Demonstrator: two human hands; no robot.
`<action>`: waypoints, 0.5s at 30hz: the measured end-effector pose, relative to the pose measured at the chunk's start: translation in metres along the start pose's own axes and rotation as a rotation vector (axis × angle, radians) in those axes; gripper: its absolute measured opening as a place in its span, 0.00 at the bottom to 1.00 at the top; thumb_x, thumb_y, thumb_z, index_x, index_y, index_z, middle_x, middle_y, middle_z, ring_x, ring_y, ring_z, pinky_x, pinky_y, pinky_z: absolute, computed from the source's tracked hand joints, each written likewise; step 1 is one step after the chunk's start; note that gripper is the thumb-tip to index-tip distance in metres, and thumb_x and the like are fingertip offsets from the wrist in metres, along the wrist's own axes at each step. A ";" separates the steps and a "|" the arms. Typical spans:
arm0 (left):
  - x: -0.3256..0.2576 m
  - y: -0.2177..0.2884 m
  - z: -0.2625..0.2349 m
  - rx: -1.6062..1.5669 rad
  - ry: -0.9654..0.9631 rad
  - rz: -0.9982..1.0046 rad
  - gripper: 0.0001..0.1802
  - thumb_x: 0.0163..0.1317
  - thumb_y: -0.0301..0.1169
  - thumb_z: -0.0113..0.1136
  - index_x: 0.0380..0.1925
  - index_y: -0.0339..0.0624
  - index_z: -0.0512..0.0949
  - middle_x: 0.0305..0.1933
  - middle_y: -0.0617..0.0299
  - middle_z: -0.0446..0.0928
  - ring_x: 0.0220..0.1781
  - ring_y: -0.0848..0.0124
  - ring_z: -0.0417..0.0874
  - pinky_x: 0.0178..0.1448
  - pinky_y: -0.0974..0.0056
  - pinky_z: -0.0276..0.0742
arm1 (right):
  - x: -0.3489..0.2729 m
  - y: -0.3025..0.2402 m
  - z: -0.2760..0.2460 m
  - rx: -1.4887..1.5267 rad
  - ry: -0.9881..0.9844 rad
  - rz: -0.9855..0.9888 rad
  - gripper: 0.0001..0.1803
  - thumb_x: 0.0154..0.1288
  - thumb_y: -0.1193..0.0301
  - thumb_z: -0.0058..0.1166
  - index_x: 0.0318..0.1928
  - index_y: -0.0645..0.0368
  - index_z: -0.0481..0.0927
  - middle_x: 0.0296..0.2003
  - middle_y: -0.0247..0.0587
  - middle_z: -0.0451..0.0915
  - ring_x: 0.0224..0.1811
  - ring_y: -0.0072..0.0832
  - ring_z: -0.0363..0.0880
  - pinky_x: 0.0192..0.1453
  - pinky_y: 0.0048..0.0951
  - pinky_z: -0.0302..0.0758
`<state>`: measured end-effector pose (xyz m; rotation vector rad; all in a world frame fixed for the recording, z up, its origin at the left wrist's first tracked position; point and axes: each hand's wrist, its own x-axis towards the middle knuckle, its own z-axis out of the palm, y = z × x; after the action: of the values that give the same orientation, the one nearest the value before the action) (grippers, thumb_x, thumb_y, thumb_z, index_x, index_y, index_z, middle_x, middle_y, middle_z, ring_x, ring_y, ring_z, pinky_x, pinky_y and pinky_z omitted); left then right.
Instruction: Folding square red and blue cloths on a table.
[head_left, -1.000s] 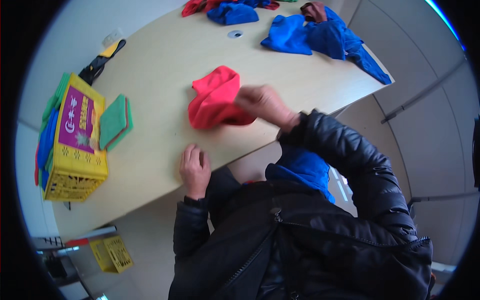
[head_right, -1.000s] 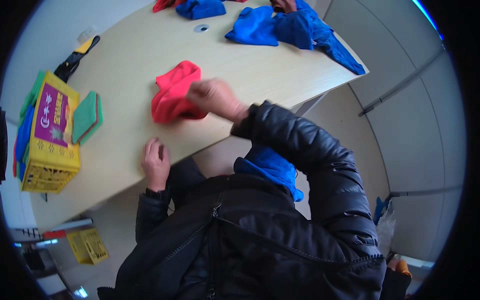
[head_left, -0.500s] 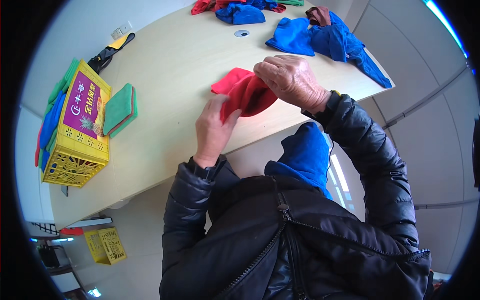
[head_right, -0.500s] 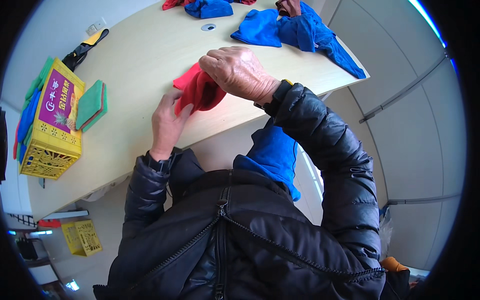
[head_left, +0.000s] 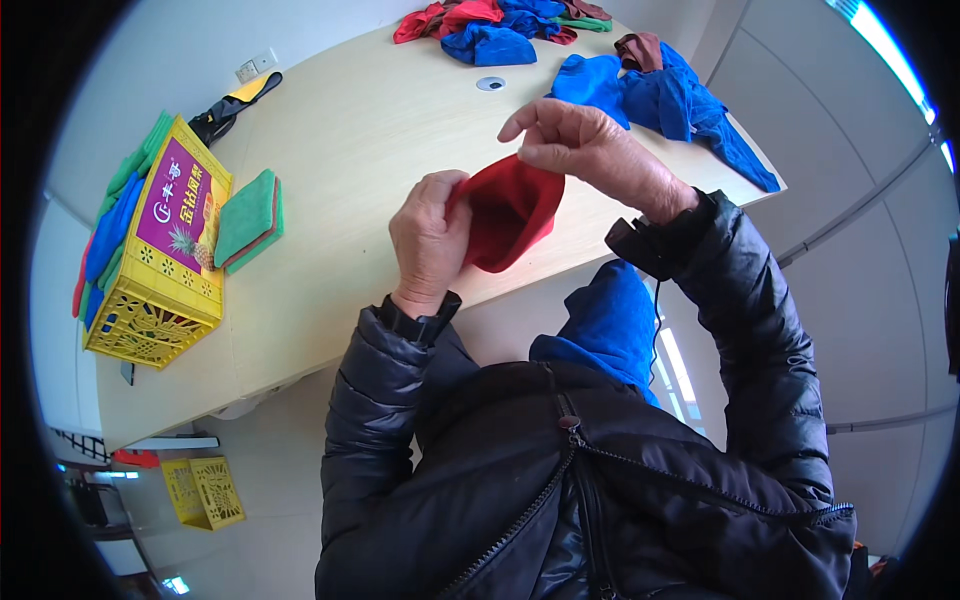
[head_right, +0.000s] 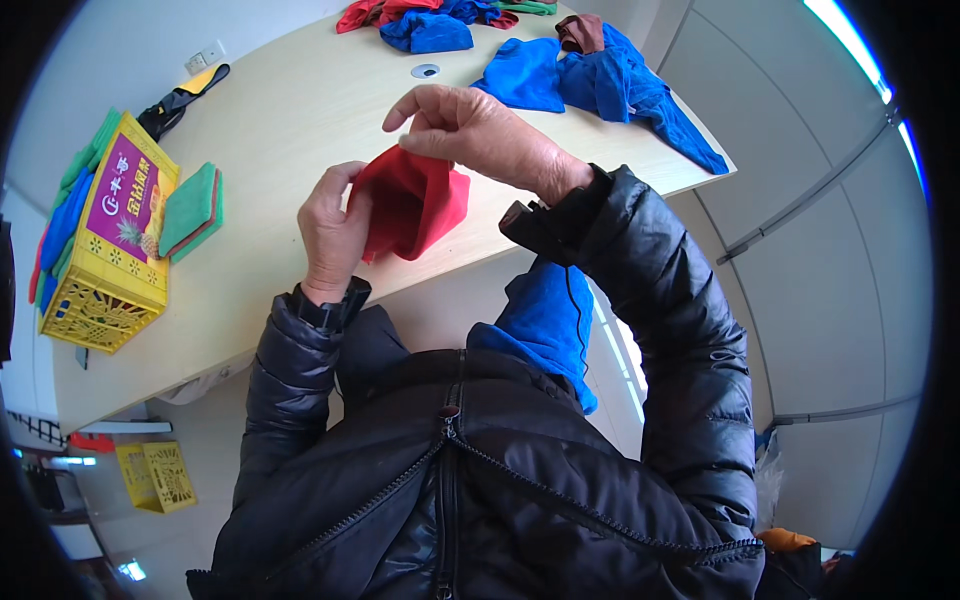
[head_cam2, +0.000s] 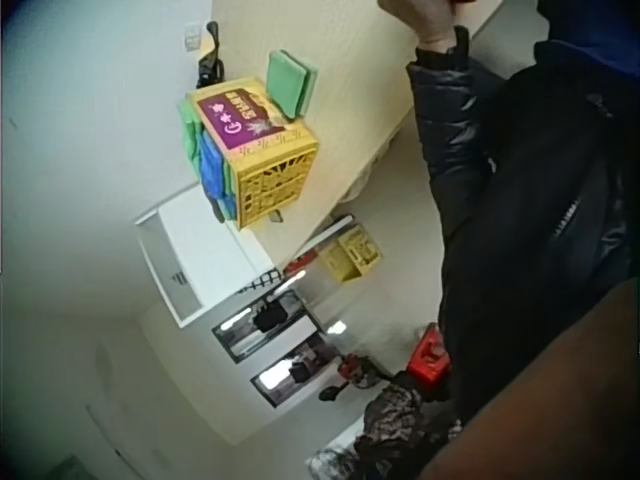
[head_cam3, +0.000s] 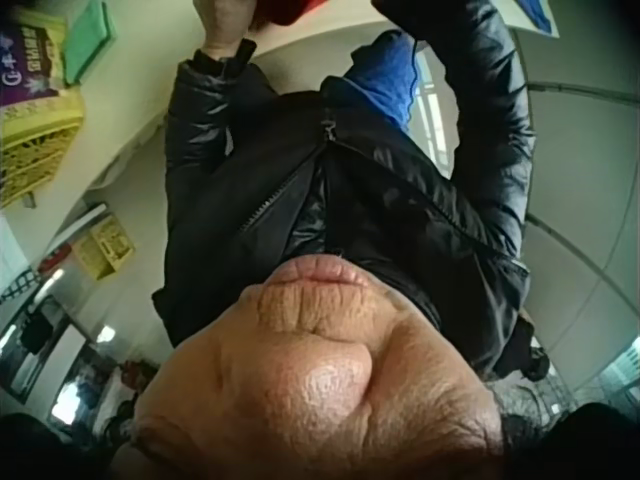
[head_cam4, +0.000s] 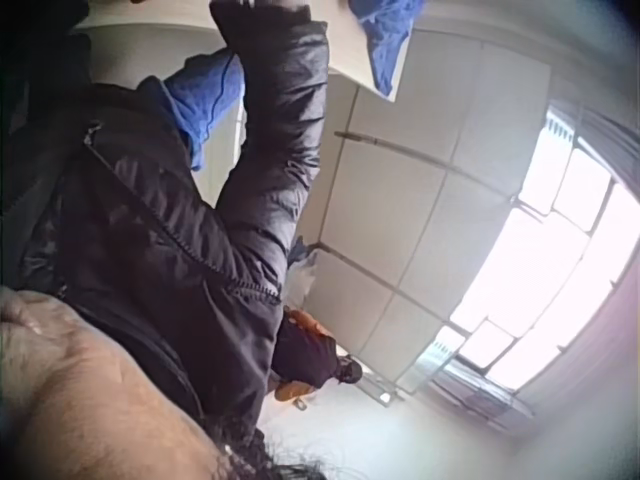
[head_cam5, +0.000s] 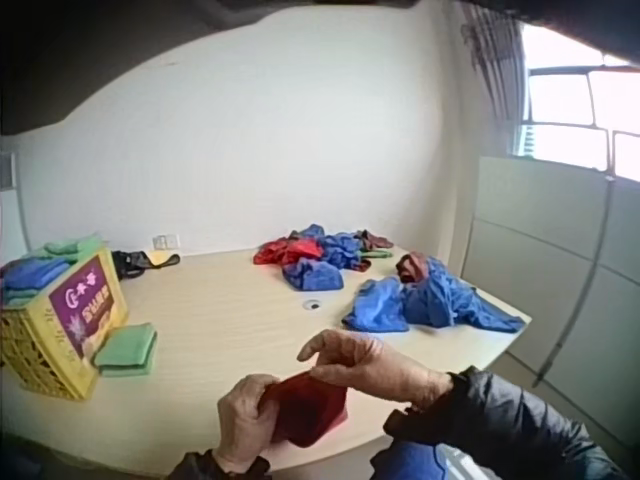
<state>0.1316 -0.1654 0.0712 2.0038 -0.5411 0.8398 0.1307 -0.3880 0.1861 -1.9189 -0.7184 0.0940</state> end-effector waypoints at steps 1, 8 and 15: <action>0.003 -0.003 -0.005 -0.018 -0.004 -0.015 0.15 0.59 0.20 0.63 0.47 0.45 0.79 0.43 0.53 0.83 0.41 0.53 0.87 0.45 0.57 0.83 | -0.002 -0.003 -0.001 -0.017 -0.050 0.033 0.10 0.76 0.73 0.56 0.54 0.56 0.81 0.37 0.32 0.83 0.42 0.20 0.82 0.47 0.26 0.83; 0.033 -0.001 -0.032 0.081 0.012 0.138 0.11 0.61 0.19 0.60 0.42 0.43 0.79 0.38 0.54 0.82 0.38 0.51 0.86 0.41 0.56 0.82 | -0.014 0.012 -0.005 -0.435 -0.025 -0.071 0.07 0.74 0.76 0.55 0.48 0.60 0.83 0.36 0.39 0.82 0.41 0.29 0.84 0.45 0.28 0.84; 0.022 -0.055 -0.061 0.361 -0.065 0.150 0.05 0.66 0.23 0.61 0.41 0.41 0.80 0.33 0.51 0.80 0.35 0.51 0.83 0.39 0.60 0.78 | -0.003 -0.001 -0.032 -0.848 0.175 -0.394 0.05 0.74 0.77 0.54 0.42 0.62 0.83 0.37 0.44 0.82 0.41 0.38 0.84 0.45 0.30 0.84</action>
<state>0.1606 -0.0857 0.0808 2.3472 -0.6170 1.0247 0.1396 -0.4145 0.2012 -2.4732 -1.1103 -0.7207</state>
